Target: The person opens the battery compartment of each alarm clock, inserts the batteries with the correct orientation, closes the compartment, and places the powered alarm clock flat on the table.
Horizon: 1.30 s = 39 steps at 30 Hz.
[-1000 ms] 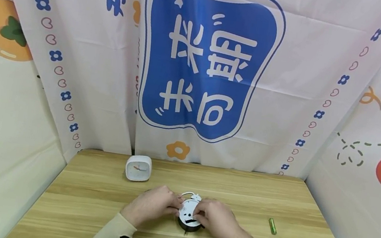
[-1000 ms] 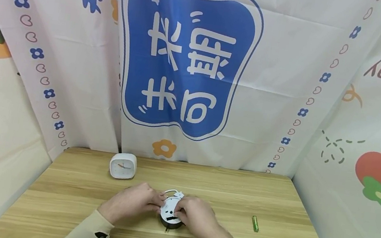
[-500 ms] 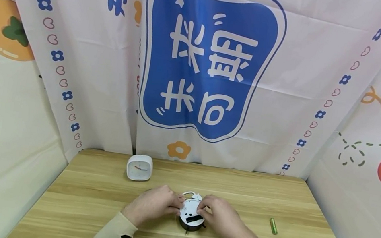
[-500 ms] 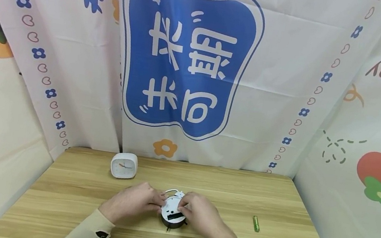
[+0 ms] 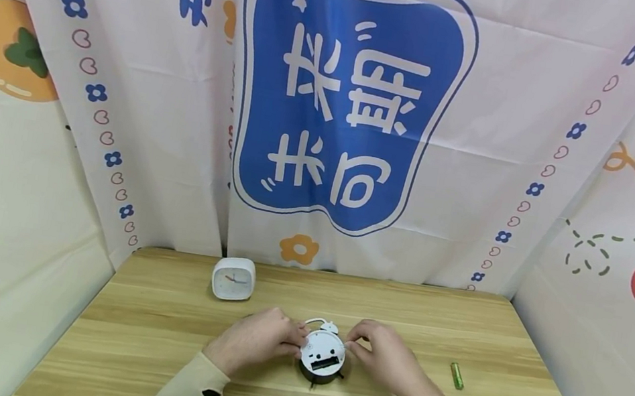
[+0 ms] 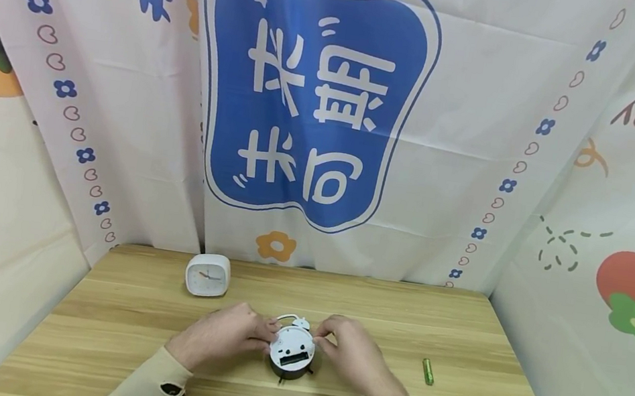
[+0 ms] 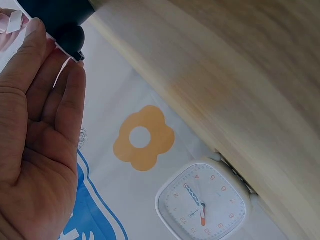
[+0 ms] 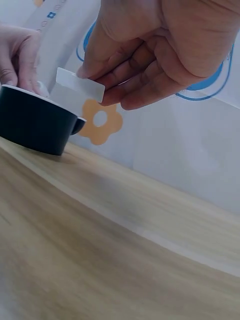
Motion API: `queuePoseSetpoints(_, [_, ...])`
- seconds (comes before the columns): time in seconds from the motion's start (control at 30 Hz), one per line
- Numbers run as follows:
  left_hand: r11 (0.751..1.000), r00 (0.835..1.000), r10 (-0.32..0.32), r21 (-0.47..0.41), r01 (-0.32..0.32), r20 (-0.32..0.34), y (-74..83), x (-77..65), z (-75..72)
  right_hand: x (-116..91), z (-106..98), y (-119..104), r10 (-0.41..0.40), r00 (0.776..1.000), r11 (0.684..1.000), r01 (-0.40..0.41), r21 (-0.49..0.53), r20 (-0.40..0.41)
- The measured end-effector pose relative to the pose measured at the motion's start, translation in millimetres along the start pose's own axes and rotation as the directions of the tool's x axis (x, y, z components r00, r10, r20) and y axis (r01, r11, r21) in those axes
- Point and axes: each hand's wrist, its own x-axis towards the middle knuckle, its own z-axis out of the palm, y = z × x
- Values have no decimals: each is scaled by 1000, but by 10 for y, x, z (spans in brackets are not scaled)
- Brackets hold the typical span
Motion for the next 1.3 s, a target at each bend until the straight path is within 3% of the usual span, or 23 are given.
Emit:
queuePoseSetpoints(0.37, [1000,1000,-1,2,1,5,-19,5,-14,8,-125,128,88,996,996,-88,-17,-6])
queuePoseSetpoints(0.9, [1000,1000,-4,-6,4,25,-22,4,-19,-6,-236,501,209,978,977,-209,-47,0])
queuePoseSetpoints(1.3, [1000,1000,-2,6,2,21,-16,0,-4,-43,-292,744,260,963,965,-257,-59,67])
